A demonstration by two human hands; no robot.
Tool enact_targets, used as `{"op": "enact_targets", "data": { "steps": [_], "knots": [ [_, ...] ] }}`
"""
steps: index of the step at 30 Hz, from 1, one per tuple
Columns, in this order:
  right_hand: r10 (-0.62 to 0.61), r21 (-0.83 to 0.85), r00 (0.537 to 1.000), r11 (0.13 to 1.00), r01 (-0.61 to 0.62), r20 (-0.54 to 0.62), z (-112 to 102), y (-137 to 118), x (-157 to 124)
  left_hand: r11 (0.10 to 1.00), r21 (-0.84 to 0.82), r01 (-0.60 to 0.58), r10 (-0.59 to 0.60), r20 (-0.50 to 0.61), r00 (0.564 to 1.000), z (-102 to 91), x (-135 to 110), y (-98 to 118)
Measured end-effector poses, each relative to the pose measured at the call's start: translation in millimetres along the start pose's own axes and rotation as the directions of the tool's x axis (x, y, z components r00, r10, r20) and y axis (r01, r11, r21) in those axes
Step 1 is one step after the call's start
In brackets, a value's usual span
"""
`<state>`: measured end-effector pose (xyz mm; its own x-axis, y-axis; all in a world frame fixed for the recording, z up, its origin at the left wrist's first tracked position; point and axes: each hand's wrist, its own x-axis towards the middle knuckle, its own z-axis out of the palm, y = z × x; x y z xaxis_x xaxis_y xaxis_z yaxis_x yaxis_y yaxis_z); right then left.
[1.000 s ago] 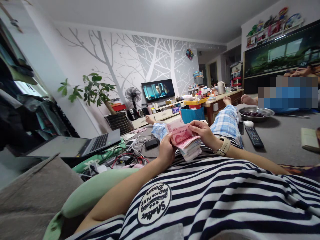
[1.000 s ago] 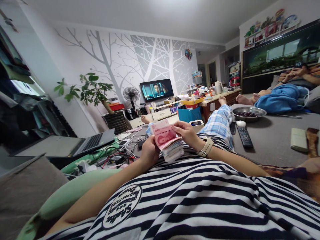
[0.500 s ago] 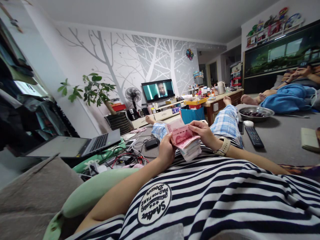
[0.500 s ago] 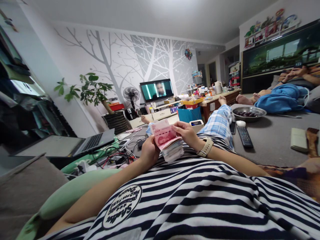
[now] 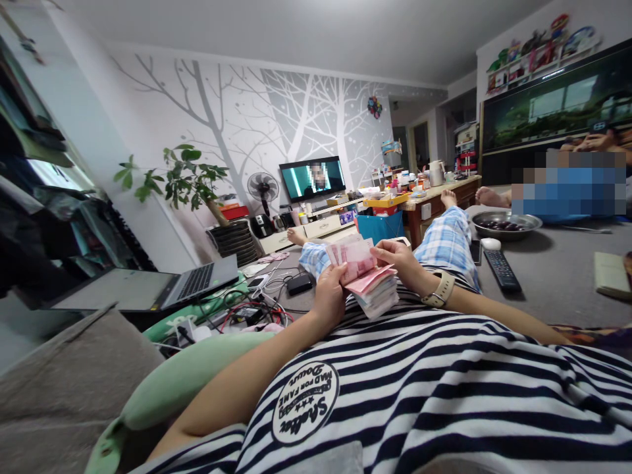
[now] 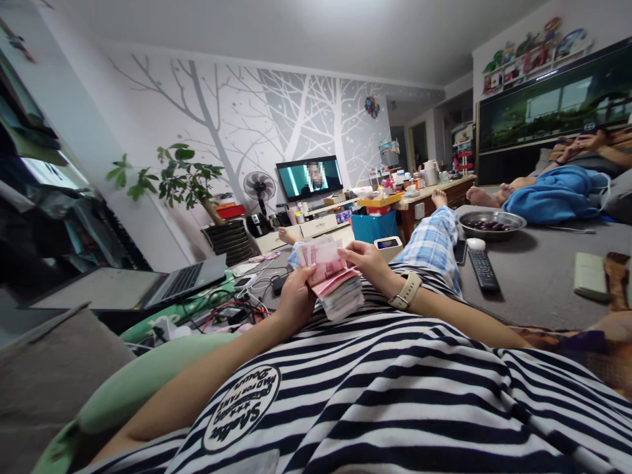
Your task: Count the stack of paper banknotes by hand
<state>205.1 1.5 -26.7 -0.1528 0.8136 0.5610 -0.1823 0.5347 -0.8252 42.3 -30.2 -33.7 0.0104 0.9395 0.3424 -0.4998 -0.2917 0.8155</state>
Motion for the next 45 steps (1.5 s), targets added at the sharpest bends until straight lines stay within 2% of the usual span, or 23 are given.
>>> {"op": "enact_targets", "data": {
  "steps": [4, 8, 16, 24, 33, 39, 45],
  "knots": [
    [-0.034, -0.008, 0.999, 0.999, 0.034, 0.010, 0.8, -0.4, -0.4, 1.000, 0.009, -0.003, 0.003, 0.003, 1.000, 1.3, -1.2, 0.7],
    [-0.065, -0.014, 0.998, 0.998, 0.065, 0.001, 1.2, -2.1, -1.0, 1.000, 0.021, -0.020, 0.021, -0.082, 0.996, -2.8, 2.5, -1.8],
    [-0.074, 0.030, 0.996, 0.997, 0.076, -0.044, 2.0, -6.1, -3.7, 0.997, -0.039, 0.061, -0.066, -0.145, 0.987, -4.7, 7.9, -2.5],
    [-0.110, 0.065, 0.994, 0.992, 0.109, 0.015, 1.3, -7.9, -6.0, 0.999, -0.024, 0.039, -0.041, -0.110, 0.993, -9.6, 11.6, -8.2],
    [-0.153, 0.075, 0.986, 0.986, 0.148, 0.062, 1.5, -11.3, -7.0, 0.999, 0.005, 0.034, -0.033, -0.139, 0.990, -7.1, 7.7, -4.5],
    [-0.144, 0.084, 0.987, 0.987, 0.137, 0.076, 1.0, -9.3, -6.8, 1.000, -0.011, 0.016, -0.017, -0.113, 0.993, -6.0, 8.3, -4.4],
    [-0.130, 0.123, 0.988, 0.985, 0.120, 0.080, 2.1, -8.4, -6.5, 1.000, -0.012, 0.023, -0.024, -0.137, 0.990, -4.4, 8.3, -4.0]
  ]
}}
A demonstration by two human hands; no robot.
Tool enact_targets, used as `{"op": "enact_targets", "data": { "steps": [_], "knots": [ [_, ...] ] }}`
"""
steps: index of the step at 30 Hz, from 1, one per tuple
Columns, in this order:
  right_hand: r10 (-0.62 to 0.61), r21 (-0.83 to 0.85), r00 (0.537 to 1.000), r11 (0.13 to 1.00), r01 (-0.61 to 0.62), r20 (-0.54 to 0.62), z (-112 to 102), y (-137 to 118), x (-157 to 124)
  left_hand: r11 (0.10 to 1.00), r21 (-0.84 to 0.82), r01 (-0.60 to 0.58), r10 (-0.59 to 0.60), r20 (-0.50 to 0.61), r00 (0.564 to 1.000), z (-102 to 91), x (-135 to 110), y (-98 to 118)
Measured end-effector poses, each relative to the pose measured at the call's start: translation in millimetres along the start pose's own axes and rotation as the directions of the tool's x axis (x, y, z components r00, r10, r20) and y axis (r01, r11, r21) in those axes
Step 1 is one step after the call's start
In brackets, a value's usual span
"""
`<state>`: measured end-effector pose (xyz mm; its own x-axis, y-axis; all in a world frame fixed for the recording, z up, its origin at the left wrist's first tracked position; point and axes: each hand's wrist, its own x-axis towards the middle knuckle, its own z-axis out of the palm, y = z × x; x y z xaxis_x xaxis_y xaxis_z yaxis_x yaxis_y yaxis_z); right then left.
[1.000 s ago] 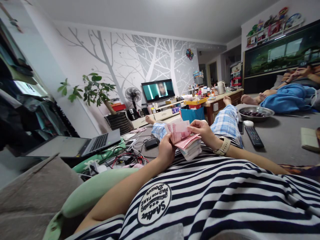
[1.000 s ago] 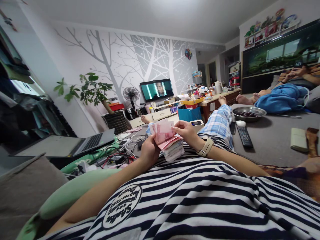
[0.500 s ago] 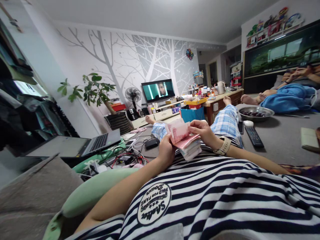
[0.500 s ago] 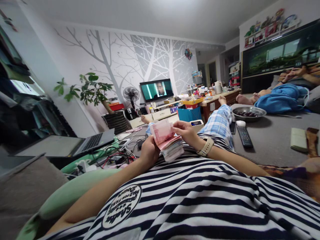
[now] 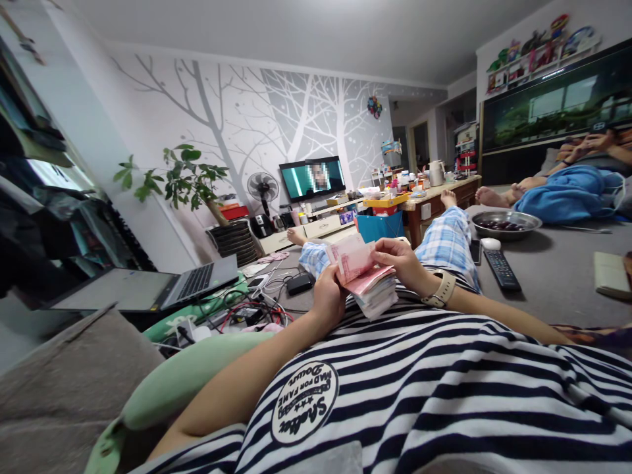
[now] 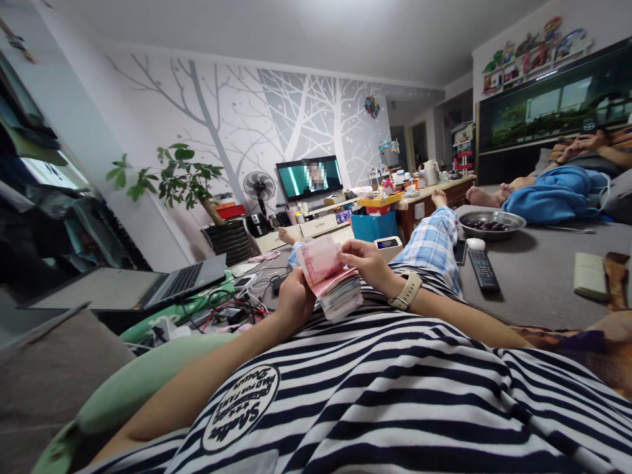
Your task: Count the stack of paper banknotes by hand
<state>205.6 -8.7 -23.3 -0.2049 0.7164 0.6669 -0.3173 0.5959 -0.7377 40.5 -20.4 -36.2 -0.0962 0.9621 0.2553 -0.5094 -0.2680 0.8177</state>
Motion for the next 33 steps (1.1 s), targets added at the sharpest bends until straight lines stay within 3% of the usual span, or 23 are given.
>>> {"op": "enact_targets", "data": {
  "steps": [9, 14, 20, 25, 33],
  "knots": [
    [-0.001, -0.011, 0.999, 1.000, 0.001, -0.033, 0.0, 0.1, -1.1, 1.000, -0.002, 0.031, -0.031, -0.036, 0.999, -4.5, 3.0, -2.3],
    [0.074, 0.013, 0.997, 0.997, -0.074, 0.017, -1.3, 4.7, 0.9, 1.000, 0.011, 0.006, -0.007, 0.009, 1.000, -7.5, 3.6, -4.1],
    [0.091, -0.081, 0.989, 0.992, -0.101, -0.117, -3.9, 5.9, 3.3, 0.999, 0.029, -0.020, 0.018, 0.080, 0.997, -3.6, -3.2, 0.4],
    [0.083, -0.134, 0.991, 0.986, -0.097, -0.110, -3.8, 4.7, 4.5, 0.999, 0.037, -0.029, 0.024, 0.136, 0.990, 0.4, -8.0, 3.6],
    [0.046, -0.106, 0.995, 0.993, -0.056, -0.094, -2.2, 1.2, 3.4, 1.000, 0.017, 0.003, -0.003, 0.021, 1.000, -3.2, -1.2, -0.3]
  ]
}}
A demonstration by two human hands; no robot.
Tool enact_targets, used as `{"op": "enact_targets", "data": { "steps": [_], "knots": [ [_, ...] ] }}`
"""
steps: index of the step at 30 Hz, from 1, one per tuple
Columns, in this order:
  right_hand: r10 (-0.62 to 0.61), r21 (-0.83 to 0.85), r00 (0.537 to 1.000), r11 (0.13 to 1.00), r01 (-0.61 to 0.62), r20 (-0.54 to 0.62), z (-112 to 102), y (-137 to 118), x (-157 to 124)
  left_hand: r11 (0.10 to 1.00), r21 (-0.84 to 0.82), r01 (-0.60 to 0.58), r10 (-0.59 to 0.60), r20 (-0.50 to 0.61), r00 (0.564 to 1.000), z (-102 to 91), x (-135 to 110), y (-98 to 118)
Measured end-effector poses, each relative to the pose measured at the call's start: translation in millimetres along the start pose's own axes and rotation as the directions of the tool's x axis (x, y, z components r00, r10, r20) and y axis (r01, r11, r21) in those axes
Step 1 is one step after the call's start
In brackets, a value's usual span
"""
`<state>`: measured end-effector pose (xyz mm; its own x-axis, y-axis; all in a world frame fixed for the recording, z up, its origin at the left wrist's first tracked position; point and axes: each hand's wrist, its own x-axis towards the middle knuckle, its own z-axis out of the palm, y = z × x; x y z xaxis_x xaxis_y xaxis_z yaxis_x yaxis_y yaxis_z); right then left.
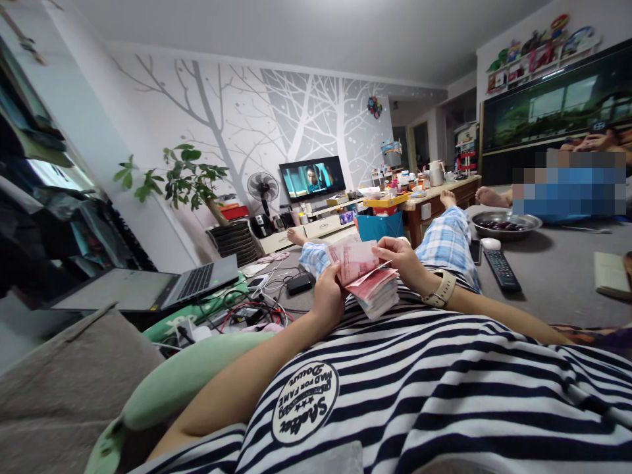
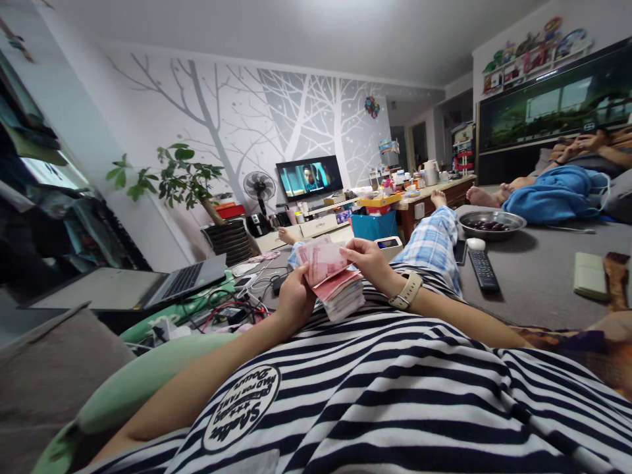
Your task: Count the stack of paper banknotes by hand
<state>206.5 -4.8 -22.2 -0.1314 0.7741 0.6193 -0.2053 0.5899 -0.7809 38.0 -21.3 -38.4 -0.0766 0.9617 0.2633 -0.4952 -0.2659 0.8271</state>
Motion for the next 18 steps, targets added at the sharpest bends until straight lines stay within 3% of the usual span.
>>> {"op": "enact_targets", "data": {
  "steps": [5, 18],
  "knots": [
    [-0.026, 0.022, 0.999, 0.999, 0.026, 0.022, -1.3, -0.8, -1.8, 1.000, 0.010, 0.014, -0.013, -0.056, 0.998, -0.3, 1.6, -1.3],
    [-0.010, 0.056, 0.999, 0.998, 0.008, 0.037, -0.1, -2.3, -3.3, 0.999, -0.050, -0.006, 0.005, -0.029, 1.000, 3.1, 0.6, -0.4]
  ]
}}
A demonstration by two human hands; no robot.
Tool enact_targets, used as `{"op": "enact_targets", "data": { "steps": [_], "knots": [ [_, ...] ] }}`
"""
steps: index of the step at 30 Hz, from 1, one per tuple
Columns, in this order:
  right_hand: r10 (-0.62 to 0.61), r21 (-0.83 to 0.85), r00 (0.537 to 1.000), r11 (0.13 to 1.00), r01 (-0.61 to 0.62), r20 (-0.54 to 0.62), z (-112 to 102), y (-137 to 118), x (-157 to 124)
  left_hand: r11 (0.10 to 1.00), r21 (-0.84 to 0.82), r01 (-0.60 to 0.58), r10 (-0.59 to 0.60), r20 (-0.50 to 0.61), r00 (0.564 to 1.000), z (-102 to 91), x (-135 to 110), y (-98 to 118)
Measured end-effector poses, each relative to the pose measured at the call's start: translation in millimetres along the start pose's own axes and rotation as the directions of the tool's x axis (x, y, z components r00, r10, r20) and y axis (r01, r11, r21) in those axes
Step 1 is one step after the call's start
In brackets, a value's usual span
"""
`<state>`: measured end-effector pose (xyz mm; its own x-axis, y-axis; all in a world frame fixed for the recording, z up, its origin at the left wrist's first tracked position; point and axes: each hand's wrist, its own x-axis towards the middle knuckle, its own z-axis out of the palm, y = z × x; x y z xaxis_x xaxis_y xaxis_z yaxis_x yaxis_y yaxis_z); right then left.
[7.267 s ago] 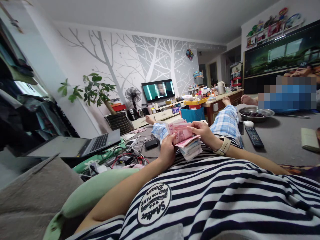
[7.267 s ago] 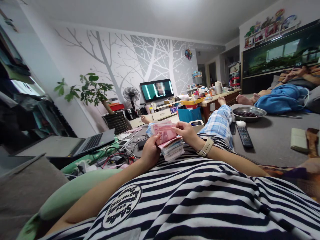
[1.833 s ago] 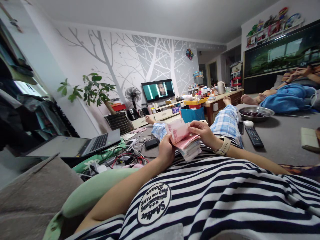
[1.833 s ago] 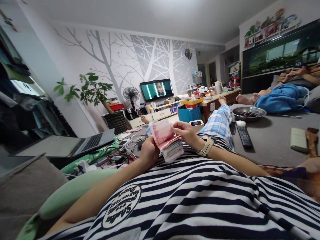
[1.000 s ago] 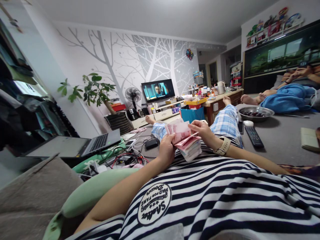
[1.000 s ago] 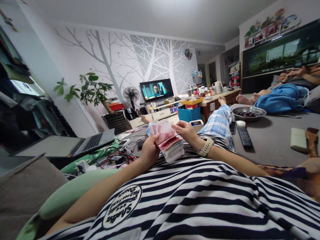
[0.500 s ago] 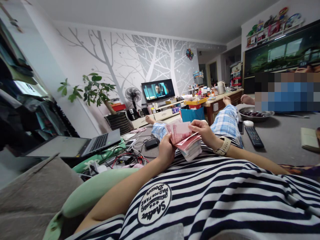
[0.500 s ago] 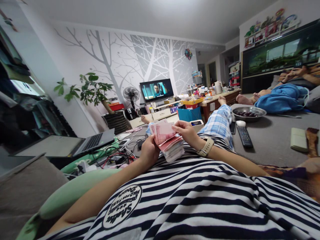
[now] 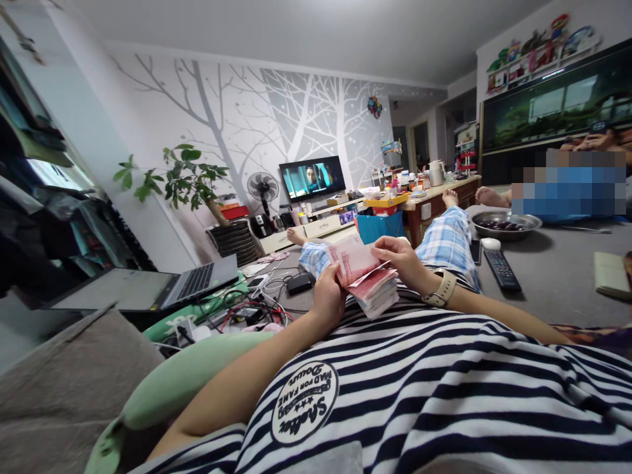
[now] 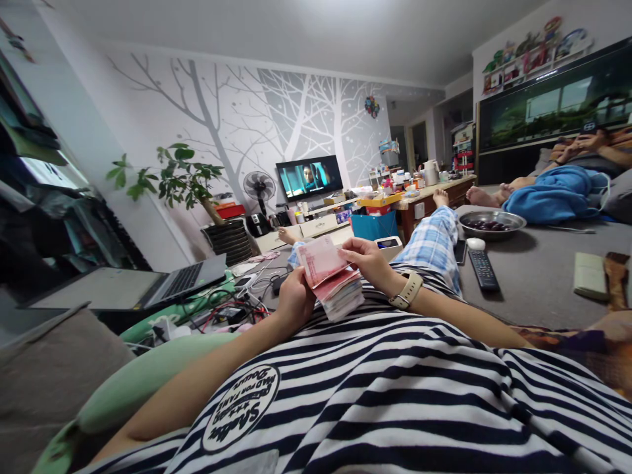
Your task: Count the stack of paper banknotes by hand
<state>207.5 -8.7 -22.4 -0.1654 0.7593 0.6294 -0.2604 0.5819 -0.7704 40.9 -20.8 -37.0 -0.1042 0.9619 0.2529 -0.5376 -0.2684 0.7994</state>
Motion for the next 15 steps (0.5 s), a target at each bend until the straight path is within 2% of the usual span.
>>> {"op": "enact_targets", "data": {
  "steps": [15],
  "knots": [
    [0.011, 0.019, 1.000, 1.000, -0.011, -0.007, 1.1, 0.1, 0.0, 0.999, 0.032, 0.011, -0.010, -0.016, 1.000, -0.6, -0.7, 0.5]
  ]
}}
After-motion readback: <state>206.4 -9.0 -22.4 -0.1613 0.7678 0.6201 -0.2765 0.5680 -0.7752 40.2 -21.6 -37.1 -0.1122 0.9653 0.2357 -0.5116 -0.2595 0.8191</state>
